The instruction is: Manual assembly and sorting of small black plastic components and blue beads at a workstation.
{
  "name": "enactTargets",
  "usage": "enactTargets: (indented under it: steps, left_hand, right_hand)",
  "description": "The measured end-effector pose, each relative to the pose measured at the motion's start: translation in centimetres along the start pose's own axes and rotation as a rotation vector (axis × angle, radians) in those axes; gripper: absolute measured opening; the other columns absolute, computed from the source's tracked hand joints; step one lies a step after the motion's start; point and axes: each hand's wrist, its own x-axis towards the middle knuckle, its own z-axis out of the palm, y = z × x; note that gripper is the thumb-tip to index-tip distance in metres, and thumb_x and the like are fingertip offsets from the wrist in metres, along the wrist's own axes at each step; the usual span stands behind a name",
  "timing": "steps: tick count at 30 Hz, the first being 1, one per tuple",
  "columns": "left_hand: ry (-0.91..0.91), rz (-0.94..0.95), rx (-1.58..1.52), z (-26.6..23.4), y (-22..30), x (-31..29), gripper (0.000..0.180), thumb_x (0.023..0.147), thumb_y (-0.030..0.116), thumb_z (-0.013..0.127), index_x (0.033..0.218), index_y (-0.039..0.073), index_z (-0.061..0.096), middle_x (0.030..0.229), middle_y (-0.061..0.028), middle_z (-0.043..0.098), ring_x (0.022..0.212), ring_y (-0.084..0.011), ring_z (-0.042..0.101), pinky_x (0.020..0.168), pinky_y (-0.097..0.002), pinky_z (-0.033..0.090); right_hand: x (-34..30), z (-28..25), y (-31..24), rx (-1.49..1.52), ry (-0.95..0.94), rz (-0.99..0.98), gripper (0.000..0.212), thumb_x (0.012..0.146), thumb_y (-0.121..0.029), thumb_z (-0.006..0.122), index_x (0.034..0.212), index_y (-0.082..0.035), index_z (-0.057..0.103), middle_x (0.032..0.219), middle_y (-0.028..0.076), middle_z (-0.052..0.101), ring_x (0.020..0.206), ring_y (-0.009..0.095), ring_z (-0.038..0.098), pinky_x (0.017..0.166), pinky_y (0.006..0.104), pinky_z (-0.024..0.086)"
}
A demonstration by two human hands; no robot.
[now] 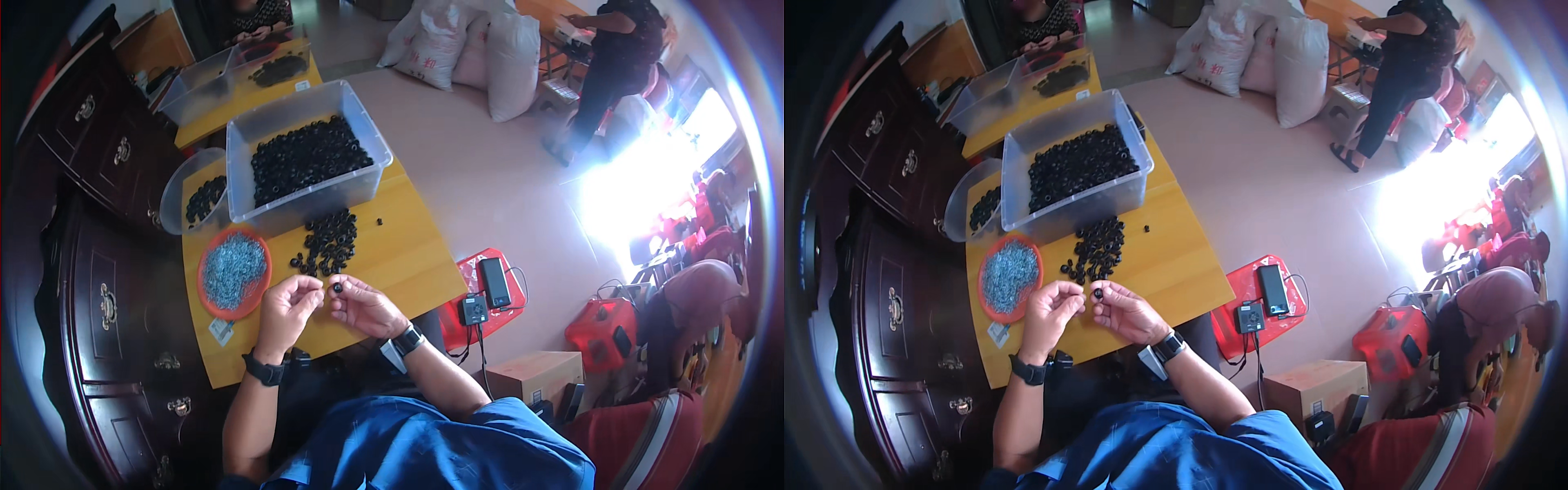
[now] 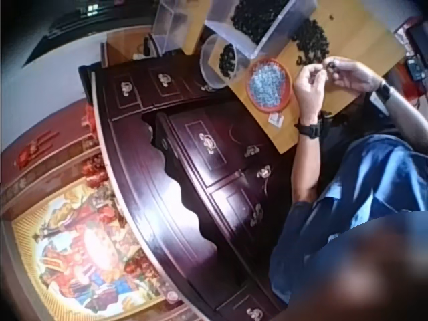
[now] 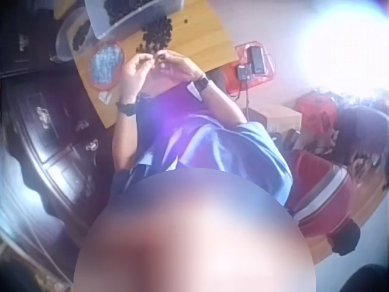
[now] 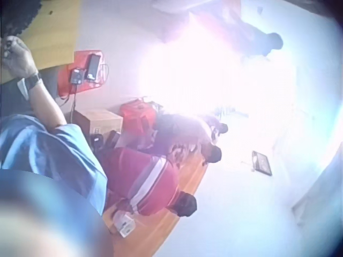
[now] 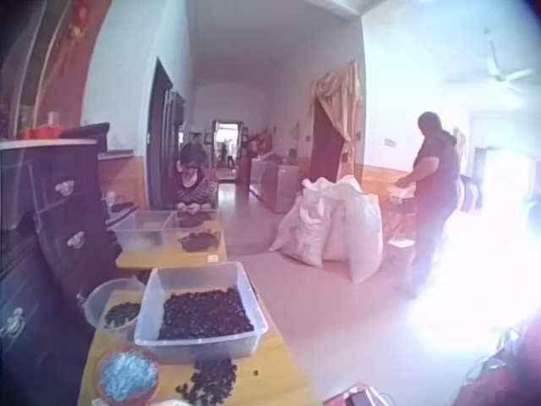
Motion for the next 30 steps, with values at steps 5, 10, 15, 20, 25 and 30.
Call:
enactTargets:
  steps: [5, 10, 15, 20, 25, 30]
  left_hand:
    - [0.087, 0.08, 0.073, -1.0, 0.3, -0.5, 0.006, 0.09, 0.001, 0.072, 0.093, 0.001, 0.067, 0.084, 0.0008, 0.068, 0.075, -0.0054, 0.064, 0.07, -0.0207, 0.051]
    - [0.114, 0.046, -0.065, -1.3, -0.3, -0.6, 0.007, 0.089, 0.0, 0.073, 0.094, 0.001, 0.067, 0.085, 0.0012, 0.067, 0.074, -0.0044, 0.063, 0.069, -0.02, 0.052]
    - [0.151, 0.09, 0.045, -1.3, -0.1, -0.6, 0.01, 0.089, -0.001, 0.073, 0.097, -0.001, 0.068, 0.086, 0.0001, 0.069, 0.075, -0.0043, 0.063, 0.07, -0.0202, 0.053]
    - [0.175, 0.092, 0.086, -0.7, 0.1, -1.0, 0.01, 0.088, -0.001, 0.073, 0.097, -0.002, 0.07, 0.085, -0.002, 0.072, 0.072, -0.0067, 0.066, 0.069, -0.022, 0.054]
    - [0.17, 0.183, 0.193, -0.5, -0.2, -1.0, 0.011, 0.088, -0.002, 0.073, 0.097, -0.003, 0.069, 0.086, -0.0044, 0.071, 0.074, -0.0085, 0.067, 0.069, -0.0228, 0.054]
    - [0.157, 0.251, 0.3, -0.2, 0.0, -1.2, 0.009, 0.087, -0.003, 0.073, 0.096, -0.003, 0.069, 0.086, -0.0067, 0.072, 0.072, -0.0101, 0.068, 0.066, -0.0243, 0.055]
  right_hand:
    - [0.8, 0.3, 0.3, -0.038, -0.008, 0.006, 0.021, 0.104, -0.022, 0.056, 0.119, -0.008, 0.058, 0.106, 0.003, 0.061, 0.094, 0.015, 0.06, 0.087, 0.0307, 0.05]
    - [1.7, 0.9, 0.5, -0.116, -0.037, 0.028, 0.021, 0.104, -0.023, 0.056, 0.121, -0.01, 0.058, 0.104, 0.001, 0.063, 0.092, 0.013, 0.062, 0.086, 0.0285, 0.052]
    - [1.9, 0.9, 0.6, -0.131, -0.022, 0.023, 0.018, 0.104, -0.019, 0.057, 0.12, -0.01, 0.058, 0.104, 0.001, 0.063, 0.092, 0.012, 0.061, 0.087, 0.0283, 0.052]
    - [2.1, 0.7, 0.6, -0.127, -0.005, 0.032, 0.018, 0.104, -0.017, 0.057, 0.12, -0.009, 0.058, 0.105, 0.001, 0.064, 0.092, 0.011, 0.062, 0.087, 0.0282, 0.053]
    - [2.1, 0.7, 0.7, -0.155, 0.024, 0.038, 0.02, 0.104, -0.016, 0.057, 0.122, -0.008, 0.059, 0.105, 0.001, 0.064, 0.092, 0.011, 0.062, 0.089, 0.029, 0.054]
    - [2.2, -0.2, 1.1, -0.18, -0.031, 0.06, 0.022, 0.104, -0.017, 0.057, 0.123, -0.007, 0.059, 0.107, 0.001, 0.065, 0.095, 0.013, 0.063, 0.092, 0.0322, 0.052]
